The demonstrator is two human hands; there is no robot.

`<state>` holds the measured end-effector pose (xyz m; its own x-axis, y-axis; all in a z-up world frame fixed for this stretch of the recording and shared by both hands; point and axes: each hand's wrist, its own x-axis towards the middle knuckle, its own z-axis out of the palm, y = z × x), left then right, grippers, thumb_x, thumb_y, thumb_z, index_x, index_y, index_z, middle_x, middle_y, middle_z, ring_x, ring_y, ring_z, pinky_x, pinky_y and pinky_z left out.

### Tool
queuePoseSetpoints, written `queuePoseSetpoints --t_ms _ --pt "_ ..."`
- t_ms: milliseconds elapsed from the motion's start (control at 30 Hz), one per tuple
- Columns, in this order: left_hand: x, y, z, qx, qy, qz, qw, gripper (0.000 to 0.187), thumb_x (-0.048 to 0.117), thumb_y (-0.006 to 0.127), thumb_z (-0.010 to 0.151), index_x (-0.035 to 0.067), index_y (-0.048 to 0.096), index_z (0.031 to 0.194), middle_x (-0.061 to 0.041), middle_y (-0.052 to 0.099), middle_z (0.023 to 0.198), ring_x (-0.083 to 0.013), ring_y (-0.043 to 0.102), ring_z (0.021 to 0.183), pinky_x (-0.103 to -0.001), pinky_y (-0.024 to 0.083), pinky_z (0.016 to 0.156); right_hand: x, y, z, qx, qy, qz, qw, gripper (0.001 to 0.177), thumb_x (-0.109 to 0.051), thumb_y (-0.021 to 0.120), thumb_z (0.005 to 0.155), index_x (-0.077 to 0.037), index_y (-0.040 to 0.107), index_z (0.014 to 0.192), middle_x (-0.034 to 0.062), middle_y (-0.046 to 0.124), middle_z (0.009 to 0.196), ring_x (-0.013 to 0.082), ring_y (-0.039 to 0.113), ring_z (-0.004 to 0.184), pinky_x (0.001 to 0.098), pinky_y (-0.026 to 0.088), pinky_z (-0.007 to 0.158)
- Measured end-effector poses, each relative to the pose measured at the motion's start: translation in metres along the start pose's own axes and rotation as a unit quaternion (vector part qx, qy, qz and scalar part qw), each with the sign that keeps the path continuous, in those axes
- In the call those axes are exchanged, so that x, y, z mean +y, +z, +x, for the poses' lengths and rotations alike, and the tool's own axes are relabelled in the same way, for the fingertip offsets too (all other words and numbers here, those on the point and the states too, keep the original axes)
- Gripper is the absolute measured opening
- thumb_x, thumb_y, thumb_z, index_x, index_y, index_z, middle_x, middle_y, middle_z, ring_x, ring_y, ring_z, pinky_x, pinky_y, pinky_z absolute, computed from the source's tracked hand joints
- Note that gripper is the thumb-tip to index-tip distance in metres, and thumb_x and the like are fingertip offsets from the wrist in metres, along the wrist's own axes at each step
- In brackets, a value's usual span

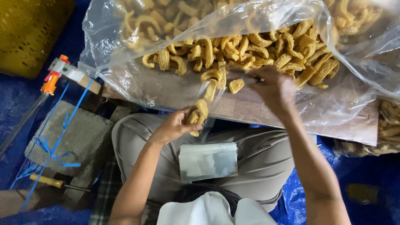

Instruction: Packaging small fried snacks into plastic bags and sealing them using a manual heat sealer.

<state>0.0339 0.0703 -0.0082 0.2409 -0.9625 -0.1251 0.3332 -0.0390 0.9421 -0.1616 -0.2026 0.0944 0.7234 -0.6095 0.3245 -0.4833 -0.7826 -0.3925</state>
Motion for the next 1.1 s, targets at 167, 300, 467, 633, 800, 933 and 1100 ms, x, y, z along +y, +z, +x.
queuePoseSetpoints --t_ms 167,300,467,633,800,933,1100 --pt "0.014 0.005 0.011 0.013 0.064 0.155 0.986 0.062 0.01 0.089 0.079 0.003 0.064 0.136 -0.018 0.073 0.111 -0.0261 0.068 0.104 -0.04 0.057 0.09 -0.04 -0.078 0.0 0.053 -0.085 -0.033 0.994 0.04 -0.016 0.095 0.083 -0.016 0.081 0.12 0.0085 0.073 0.104 0.0312 0.072 0.089 0.0385 0.06 0.069" --pt "0.033 0.007 0.005 0.061 0.118 0.182 0.974 0.057 0.01 0.088 0.082 0.009 0.066 0.134 -0.013 0.073 0.112 -0.0184 0.065 0.106 -0.041 0.054 0.096 -0.046 -0.077 -0.001 -0.033 -0.087 -0.073 0.993 0.03 -0.027 0.089 0.086 -0.018 0.081 0.114 0.0087 0.074 0.099 0.028 0.069 0.079 0.038 0.058 0.071" --pt "0.016 0.0 -0.024 0.105 0.11 0.109 0.982 0.054 0.007 0.083 0.086 0.011 0.064 0.137 -0.006 0.071 0.114 -0.0134 0.061 0.105 -0.034 0.055 0.094 -0.055 -0.019 -0.004 -0.114 -0.023 -0.071 0.991 0.049 -0.046 0.085 0.076 -0.02 0.077 0.118 0.0047 0.072 0.112 0.0348 0.068 0.097 0.0505 0.056 0.079" --pt "0.005 0.004 -0.035 0.127 0.085 -0.001 0.988 0.064 0.002 0.088 0.078 0.012 0.063 0.136 -0.004 0.07 0.107 -0.012 0.064 0.094 -0.03 0.063 0.08 -0.044 0.02 0.0 -0.13 0.017 -0.087 0.988 0.035 -0.038 0.08 0.083 -0.027 0.078 0.116 -0.0038 0.073 0.112 0.0287 0.072 0.1 0.0479 0.056 0.086" --pt "-0.026 -0.016 -0.015 0.084 0.08 0.072 0.991 0.05 0.012 0.087 0.084 0.008 0.068 0.129 -0.011 0.074 0.108 -0.0176 0.067 0.097 -0.034 0.06 0.082 -0.036 -0.038 0.009 -0.019 -0.003 -0.032 0.999 0.034 -0.033 0.089 0.084 -0.035 0.079 0.116 -0.0046 0.072 0.106 0.0251 0.072 0.091 0.0382 0.056 0.079" --pt "0.012 0.011 -0.004 0.075 0.118 0.138 0.98 0.053 0.014 0.088 0.082 0.009 0.067 0.131 -0.009 0.073 0.107 -0.0154 0.065 0.1 -0.035 0.058 0.088 -0.054 -0.079 -0.001 0.056 -0.154 -0.098 0.982 0.039 -0.03 0.093 0.089 -0.018 0.08 0.123 0.0011 0.07 0.111 0.0256 0.071 0.102 0.0356 0.057 0.084" --pt "0.043 0.035 0.0 0.053 0.078 0.118 0.988 0.056 0.018 0.081 0.081 0.005 0.064 0.132 -0.009 0.074 0.12 -0.0191 0.072 0.105 -0.029 0.057 0.092 -0.093 -0.104 -0.024 0.009 -0.255 -0.193 0.948 0.051 -0.036 0.084 0.086 -0.014 0.074 0.131 0.0009 0.07 0.118 0.0149 0.065 0.091 0.029 0.057 0.08"
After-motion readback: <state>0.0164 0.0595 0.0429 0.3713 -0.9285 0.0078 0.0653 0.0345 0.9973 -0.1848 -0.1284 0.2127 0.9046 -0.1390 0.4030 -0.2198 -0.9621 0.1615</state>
